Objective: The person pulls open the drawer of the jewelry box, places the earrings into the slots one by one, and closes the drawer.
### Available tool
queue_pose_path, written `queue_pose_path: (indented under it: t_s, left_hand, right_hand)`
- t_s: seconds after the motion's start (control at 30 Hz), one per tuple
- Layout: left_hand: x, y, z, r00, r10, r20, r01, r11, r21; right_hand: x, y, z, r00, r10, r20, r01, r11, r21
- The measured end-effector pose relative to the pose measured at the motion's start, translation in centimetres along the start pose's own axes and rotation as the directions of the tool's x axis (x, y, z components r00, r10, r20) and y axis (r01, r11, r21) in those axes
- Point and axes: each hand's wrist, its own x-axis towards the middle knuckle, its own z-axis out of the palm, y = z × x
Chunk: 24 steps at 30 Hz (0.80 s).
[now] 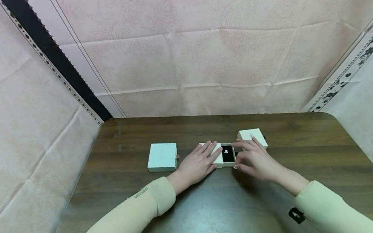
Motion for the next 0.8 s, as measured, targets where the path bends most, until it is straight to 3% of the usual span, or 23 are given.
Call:
queue_pose_path:
  t_s: [0.37,0.8]
  left_hand:
    - [0.0,0.0,-0.1,1.000,-0.004,0.016,0.004,1.000,-0.007]
    - [0.0,0.0,0.0,1.000,-0.001,0.014,0.000,1.000,0.021]
  right_hand:
    - [2.5,1.1,0.1,0.995,0.067,0.074,-0.067,0.998,0.005]
    - [4.1,2.5,1.2,0.980,0.134,0.149,-0.132,0.991,-0.029]
